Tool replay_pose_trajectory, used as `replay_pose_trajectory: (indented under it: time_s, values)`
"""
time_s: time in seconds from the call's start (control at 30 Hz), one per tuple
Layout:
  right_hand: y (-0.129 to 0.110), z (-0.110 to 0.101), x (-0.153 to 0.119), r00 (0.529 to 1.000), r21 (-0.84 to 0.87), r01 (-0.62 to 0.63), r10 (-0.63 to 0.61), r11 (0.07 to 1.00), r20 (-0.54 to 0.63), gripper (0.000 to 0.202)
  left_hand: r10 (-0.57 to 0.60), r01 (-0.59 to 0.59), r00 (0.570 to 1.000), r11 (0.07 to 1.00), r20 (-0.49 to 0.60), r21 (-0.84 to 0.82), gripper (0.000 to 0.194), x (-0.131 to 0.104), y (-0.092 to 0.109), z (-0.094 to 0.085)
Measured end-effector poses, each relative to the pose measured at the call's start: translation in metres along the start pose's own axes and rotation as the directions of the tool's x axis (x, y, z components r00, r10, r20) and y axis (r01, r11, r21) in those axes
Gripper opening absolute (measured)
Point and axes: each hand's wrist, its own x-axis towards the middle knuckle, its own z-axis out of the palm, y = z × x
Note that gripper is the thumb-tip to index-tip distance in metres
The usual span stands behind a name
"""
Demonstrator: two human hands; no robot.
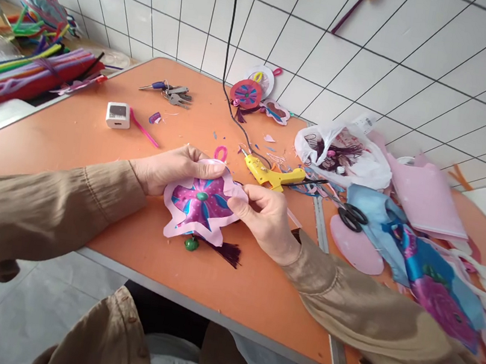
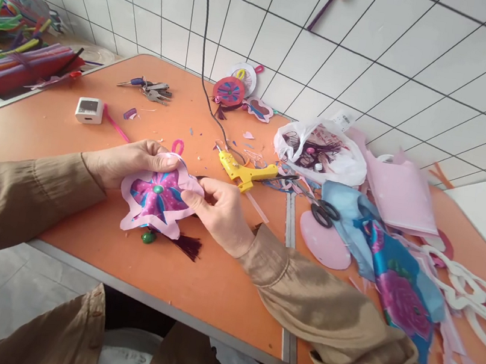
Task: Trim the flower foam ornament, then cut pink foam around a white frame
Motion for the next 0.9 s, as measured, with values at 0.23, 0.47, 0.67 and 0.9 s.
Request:
replay_pose_trajectory:
  time_s: [0.23,0.47,0.67,0.9]
  values:
    - [0.008,-0.005,0.005,0.980,-0.051,-0.025,0.015,0.998,-0.201,0.037,0.027,-0.028,0.999,0.998,-0.018,-0.063,0.053,0.002,0.006,-0.007]
    - [0.003,-0.004,0.009,0.975,-0.039,-0.038,0.029,0.999,-0.218,0.038,0.121,-0.134,0.986,0.984,-0.112,-0.119,0.042,0.003,0.004,-0.014]
    - [0.005,-0.008,0.015,0.938,0.053,-0.039,0.055,0.998,-0.343,0.036,0.127,-0.150,0.983,0.973,-0.135,-0.177,0.039,0.006,-0.002,-0.016]
    - [0.015,-0.014,0.021,0.938,0.336,-0.105,0.205,0.936,-0.278,0.044,0.101,-0.139,0.981,0.960,-0.165,-0.243,0.044,0.007,-0.010,-0.014]
